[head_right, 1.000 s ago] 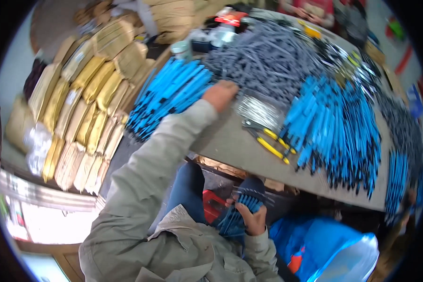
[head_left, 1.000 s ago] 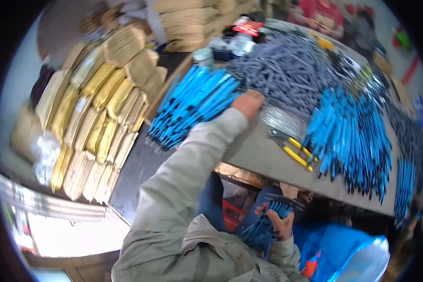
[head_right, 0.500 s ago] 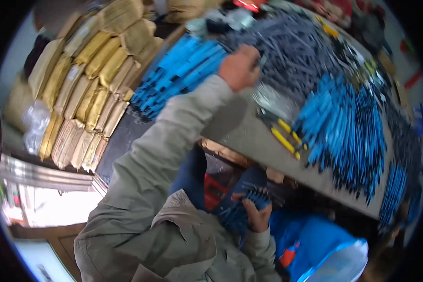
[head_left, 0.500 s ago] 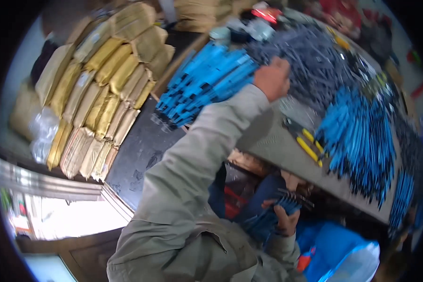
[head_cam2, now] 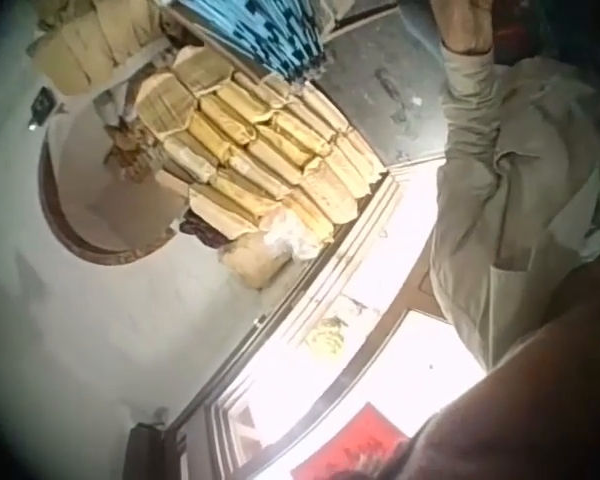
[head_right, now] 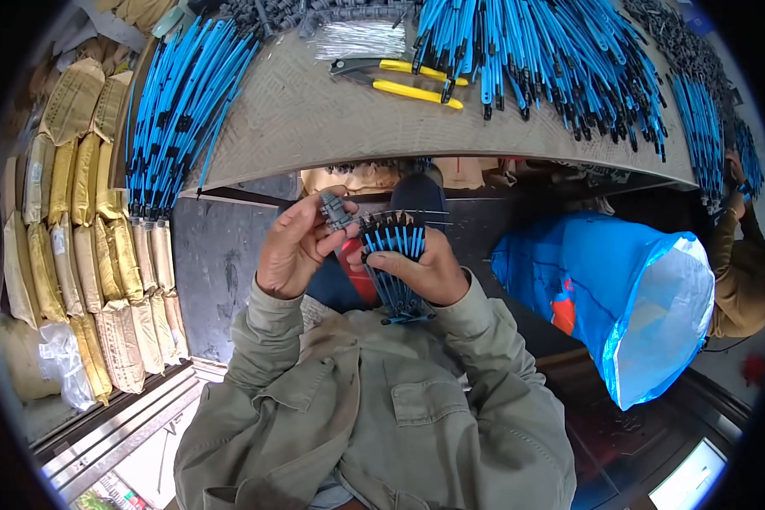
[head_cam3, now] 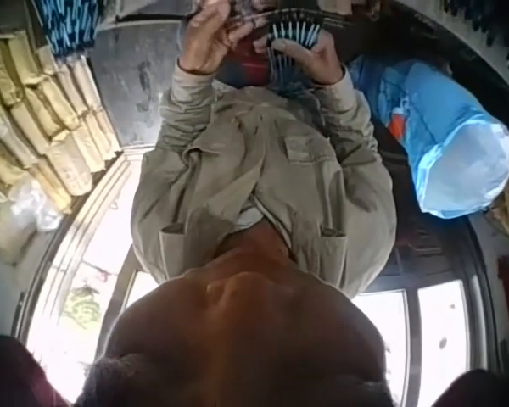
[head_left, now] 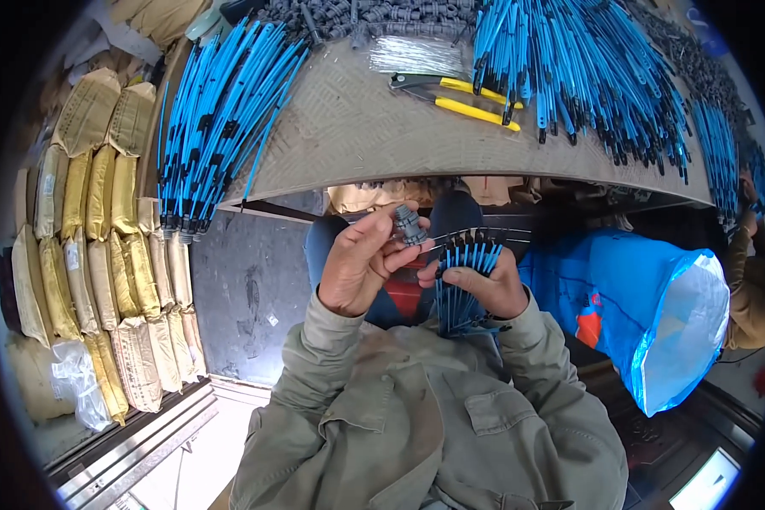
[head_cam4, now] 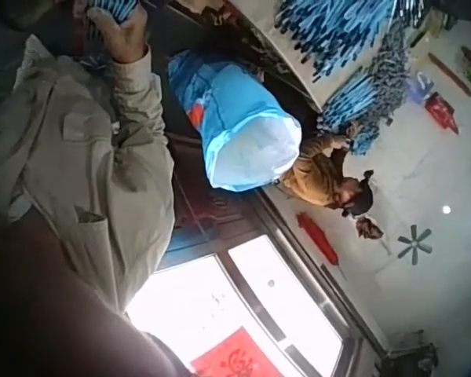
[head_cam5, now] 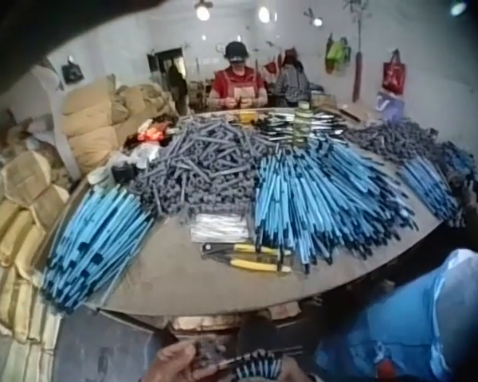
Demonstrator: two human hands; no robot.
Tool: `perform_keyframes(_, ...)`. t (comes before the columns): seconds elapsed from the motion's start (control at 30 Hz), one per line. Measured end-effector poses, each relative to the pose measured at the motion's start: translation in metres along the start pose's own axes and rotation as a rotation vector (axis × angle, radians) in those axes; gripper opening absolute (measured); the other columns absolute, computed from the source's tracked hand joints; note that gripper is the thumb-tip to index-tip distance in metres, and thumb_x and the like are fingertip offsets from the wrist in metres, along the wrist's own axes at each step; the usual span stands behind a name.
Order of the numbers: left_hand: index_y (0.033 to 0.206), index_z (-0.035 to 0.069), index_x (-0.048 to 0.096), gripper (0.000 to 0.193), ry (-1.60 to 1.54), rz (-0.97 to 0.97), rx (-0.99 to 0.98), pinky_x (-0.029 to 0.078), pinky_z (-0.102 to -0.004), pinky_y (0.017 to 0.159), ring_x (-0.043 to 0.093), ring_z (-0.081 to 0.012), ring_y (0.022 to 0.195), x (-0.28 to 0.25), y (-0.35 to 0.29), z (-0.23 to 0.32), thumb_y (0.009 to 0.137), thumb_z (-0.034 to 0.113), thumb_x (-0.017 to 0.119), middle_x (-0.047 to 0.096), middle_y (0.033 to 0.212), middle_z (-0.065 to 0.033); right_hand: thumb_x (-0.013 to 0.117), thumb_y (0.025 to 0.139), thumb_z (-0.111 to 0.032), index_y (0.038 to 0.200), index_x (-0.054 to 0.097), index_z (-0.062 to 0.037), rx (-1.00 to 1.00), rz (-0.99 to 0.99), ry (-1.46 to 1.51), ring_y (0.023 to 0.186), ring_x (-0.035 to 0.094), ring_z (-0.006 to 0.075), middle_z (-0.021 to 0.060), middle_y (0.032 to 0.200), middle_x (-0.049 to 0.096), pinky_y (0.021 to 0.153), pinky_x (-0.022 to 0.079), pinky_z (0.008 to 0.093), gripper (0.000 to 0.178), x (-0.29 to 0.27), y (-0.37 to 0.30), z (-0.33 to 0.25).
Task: The person assembles cleaning mop attachments by threading a metal wire through a row of plastic rods, wrapping the rods around a plastic hub, and tightening and cutting the wire with pliers.
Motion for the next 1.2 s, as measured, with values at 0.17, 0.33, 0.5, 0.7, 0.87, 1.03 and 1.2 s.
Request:
perform_keyframes(0.17,0.121,-0.002,0.049,0.033,0.129,0.038,0.053,0.056,-0.0298,0.076,0.064,-0.0210,0.088,0.015,-0.001,0.010,0.092,0.013,0.051,0.060,0.105,-0.0143,0.058,0.086,-0.007,0.105,0.057,0.0065,-0.005,-0.013,0.008,0.086,0.063,0.0187,0.0136,0.093,0.066,0.078,0.050,0.0310,0.023,-0.005,0.001,-0.001)
perform_keyframes(0.33,0.119,-0.002,0.052,0.030,0.183,0.033,0.082,0.055,-0.0286,0.073,0.064,-0.0186,0.084,0.021,0.002,0.002,0.092,0.012,0.051,0.062,0.101,-0.0117,0.060,0.086,-0.010,0.106,0.060,0.0036,-0.007,-0.039,-0.012,0.085,0.061,0.0127,0.0089,0.094,0.067,0.076,0.048,0.0264,0.024,-0.008,-0.001,-0.006)
perform_keyframes(0.5,0.118,-0.002,0.053,0.029,0.207,0.009,0.127,0.053,-0.0260,0.072,0.062,-0.0157,0.083,0.030,0.005,0.000,0.092,0.012,0.051,0.062,0.100,-0.0096,0.061,0.086,-0.011,0.105,0.060,0.0039,-0.002,-0.020,0.011,0.085,0.061,0.0134,0.0095,0.093,0.067,0.075,0.048,0.0266,0.024,-0.009,-0.003,-0.009)
perform_keyframes(0.7,0.122,-0.002,0.048,0.033,0.116,0.013,0.212,0.050,-0.0247,0.080,0.059,-0.0161,0.095,0.041,0.007,-0.001,0.092,0.012,0.051,0.059,0.108,-0.0103,0.060,0.085,-0.008,0.106,0.057,0.0051,-0.026,-0.008,0.004,0.088,0.063,0.0169,0.0113,0.093,0.066,0.079,0.050,0.0291,0.025,-0.017,-0.001,-0.013)
perform_keyframes(0.87,0.123,-0.002,0.046,0.041,0.151,-0.038,0.348,0.053,-0.0265,0.075,0.059,-0.0185,0.095,0.045,0.007,-0.001,0.087,0.012,0.058,0.056,0.115,-0.0163,0.062,0.085,-0.009,0.104,0.059,0.0026,-0.059,0.043,-0.084,0.080,0.059,0.0104,0.0049,0.088,0.065,0.072,0.048,0.0252,0.022,-0.025,-0.001,-0.019)
perform_keyframes(1.03,0.124,-0.003,0.046,0.048,0.470,0.078,0.455,0.051,-0.0256,0.073,0.059,-0.0176,0.094,0.052,0.001,0.005,0.079,-0.004,0.062,0.058,0.114,-0.0148,0.064,0.084,-0.009,0.099,0.060,0.0010,-0.107,0.055,-0.052,0.075,0.053,0.0062,0.0007,0.086,0.061,0.067,0.044,0.0223,0.019,-0.022,0.003,-0.025)
perform_keyframes(1.2,0.123,-0.005,0.047,0.051,0.475,0.127,0.454,0.049,-0.0257,0.082,0.056,-0.0143,0.098,0.052,-0.004,0.006,0.075,-0.013,0.062,0.056,0.112,-0.0107,0.065,0.082,-0.008,0.097,0.060,0.0008,-0.073,0.052,-0.059,0.078,0.053,0.0065,0.0017,0.089,0.060,0.068,0.044,0.0218,0.018,-0.019,0.004,-0.019)
Point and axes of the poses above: each hand's wrist, its own y-axis towards the middle knuckle, its own x-axis out of the palm, z = x × y, the point moved 8 cm from there along y, towards the middle knuckle
